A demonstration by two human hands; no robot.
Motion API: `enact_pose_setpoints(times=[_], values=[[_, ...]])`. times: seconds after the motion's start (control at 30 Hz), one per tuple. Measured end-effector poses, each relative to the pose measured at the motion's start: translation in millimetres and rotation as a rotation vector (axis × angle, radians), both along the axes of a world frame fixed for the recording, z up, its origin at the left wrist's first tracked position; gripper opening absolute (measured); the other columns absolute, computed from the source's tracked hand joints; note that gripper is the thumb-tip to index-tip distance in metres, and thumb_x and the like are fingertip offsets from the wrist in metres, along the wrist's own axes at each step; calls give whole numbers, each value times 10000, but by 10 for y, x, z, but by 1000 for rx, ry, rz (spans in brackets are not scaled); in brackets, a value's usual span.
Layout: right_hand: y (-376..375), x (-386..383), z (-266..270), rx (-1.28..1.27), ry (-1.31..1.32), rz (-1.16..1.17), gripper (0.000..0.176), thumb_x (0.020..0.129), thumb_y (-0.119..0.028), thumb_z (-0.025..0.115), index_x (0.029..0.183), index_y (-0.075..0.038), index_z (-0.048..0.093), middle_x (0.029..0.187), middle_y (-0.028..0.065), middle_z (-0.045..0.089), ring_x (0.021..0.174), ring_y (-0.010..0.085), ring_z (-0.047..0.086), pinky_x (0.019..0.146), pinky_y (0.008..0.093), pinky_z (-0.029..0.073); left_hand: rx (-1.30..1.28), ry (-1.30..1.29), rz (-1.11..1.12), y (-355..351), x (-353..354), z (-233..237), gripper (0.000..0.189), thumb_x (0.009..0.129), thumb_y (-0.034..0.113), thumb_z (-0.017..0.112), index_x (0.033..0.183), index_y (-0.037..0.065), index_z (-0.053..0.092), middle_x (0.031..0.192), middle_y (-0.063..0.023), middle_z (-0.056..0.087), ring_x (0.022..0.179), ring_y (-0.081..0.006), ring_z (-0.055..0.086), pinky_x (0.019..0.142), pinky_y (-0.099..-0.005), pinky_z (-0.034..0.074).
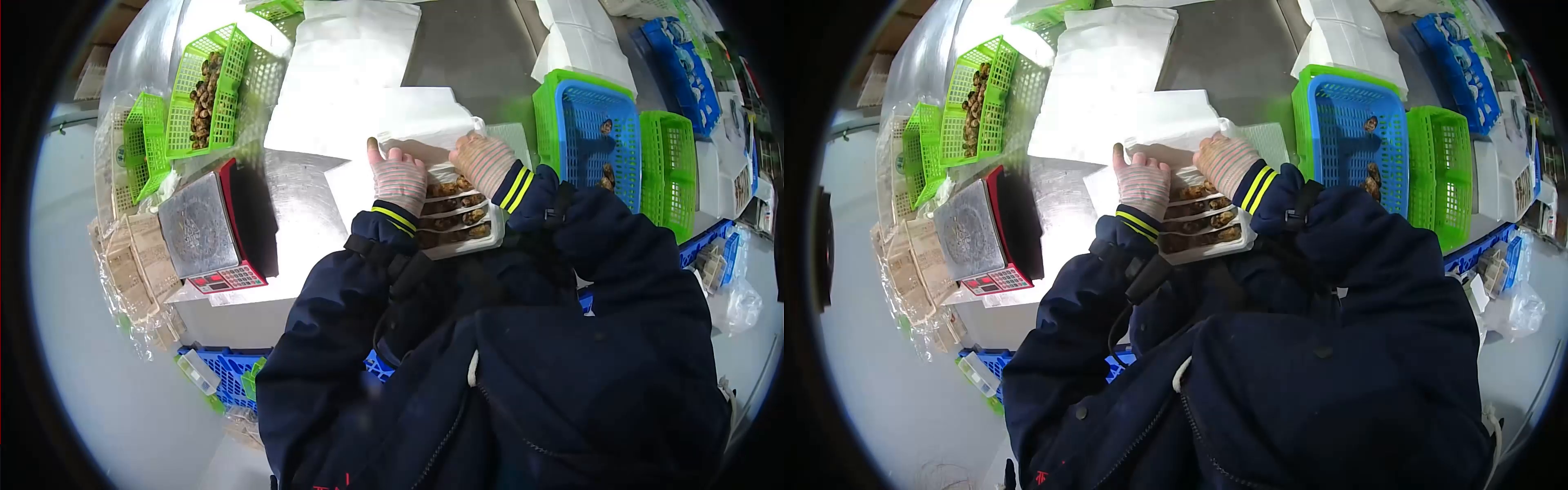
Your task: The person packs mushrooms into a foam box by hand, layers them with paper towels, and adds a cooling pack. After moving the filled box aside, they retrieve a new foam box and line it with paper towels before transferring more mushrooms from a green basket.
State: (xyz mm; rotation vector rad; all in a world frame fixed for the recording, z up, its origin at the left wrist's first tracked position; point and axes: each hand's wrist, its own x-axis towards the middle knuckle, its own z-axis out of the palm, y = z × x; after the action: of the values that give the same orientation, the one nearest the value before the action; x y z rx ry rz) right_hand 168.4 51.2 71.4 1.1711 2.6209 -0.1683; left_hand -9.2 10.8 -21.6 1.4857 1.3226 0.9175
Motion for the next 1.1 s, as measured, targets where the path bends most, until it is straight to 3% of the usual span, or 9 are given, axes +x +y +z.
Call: enact_pose_setpoints(times=[0.1, 0.27, 0.33, 0.4, 0.5, 0.57, 0.73, 0.9, 1.1], values=[[-7, 5, -4, -53, 51, -30, 132, 803, -115, 552, 886, -57, 637, 904, 110, 620, 921, 272, 624, 747, 364, 536, 152, 1408, -425, 78, 16, 746, 130, 860, 150, 482, 895, 185, 602, 803, 6, 595, 985, -175, 538, 1076, -631, 130], [-9, -9, 50, -75, 27, -68, 153, 816, -84, 527, 907, -39, 643, 929, 133, 642, 905, 276, 645, 733, 371, 544, 95, 1306, -418, 130, 31, 783, 121, 842, 151, 494, 866, 176, 609, 785, -7, 629, 954, -195, 560, 1075, -652, 94], [2, -11, 5, -69, 14, -72, 152, 814, -84, 526, 903, -41, 641, 928, 129, 643, 918, 278, 642, 719, 373, 545, -183, 1121, -358, 192, 60, 755, 262, 924, 176, 351, 972, 124, 603, 869, -38, 612, 1036, -178, 513, 1105, -616, 58], [-17, 11, -29, -43, 49, -61, 145, 812, -89, 528, 898, -47, 637, 925, 125, 640, 916, 273, 642, 715, 373, 544, -124, 1330, -536, 196, 49, 682, 269, 929, 192, 332, 1009, 109, 575, 881, -42, 598, 1036, -182, 509, 1091, -609, 107], [-32, 60, -22, 12, 113, -39, 131, 809, -98, 533, 888, -58, 630, 919, 116, 635, 911, 265, 642, 707, 372, 541, -116, 1147, -362, 142, 53, 617, 259, 932, 184, 333, 1013, 120, 570, 896, -54, 589, 1024, -213, 522, 1079, -603, 135], [-56, 82, 43, -42, 120, -58, 124, 819, -148, 518, 917, -79, 552, 898, 105, 592, 891, 250, 619, 694, 367, 519, 172, 1332, -365, 59, 48, 728, 143, 839, 152, 485, 939, 152, 588, 876, -57, 625, 983, -229, 563, 1068, -575, 211], [-63, 113, 105, -133, 41, -42, 130, 827, -178, 551, 918, -85, 547, 912, 101, 606, 879, 268, 628, 692, 389, 515, 304, 1283, -469, -137, -63, 789, 125, 811, 155, 520, 921, 150, 578, 904, -33, 588, 1001, -240, 550, 1047, -550, 265], [-11, 49, 312, -379, 111, -188, 233, 801, -253, 574, 954, -83, 619, 952, 134, 664, 930, 315, 637, 774, 445, 514, 385, 1007, -334, -186, -170, 745, 177, 741, 90, 517, 890, 164, 579, 821, -11, 605, 951, -219, 563, 1070, -551, 231], [-210, 111, 219, -294, 29, -73, 213, 828, -200, 545, 970, -111, 678, 934, 103, 669, 943, 291, 637, 780, 416, 520, 343, 1047, -314, -305, -125, 901, 377, 767, 132, 612, 1139, 150, 548, 969, -17, 617, 1063, -192, 539, 1060, -635, 178]])
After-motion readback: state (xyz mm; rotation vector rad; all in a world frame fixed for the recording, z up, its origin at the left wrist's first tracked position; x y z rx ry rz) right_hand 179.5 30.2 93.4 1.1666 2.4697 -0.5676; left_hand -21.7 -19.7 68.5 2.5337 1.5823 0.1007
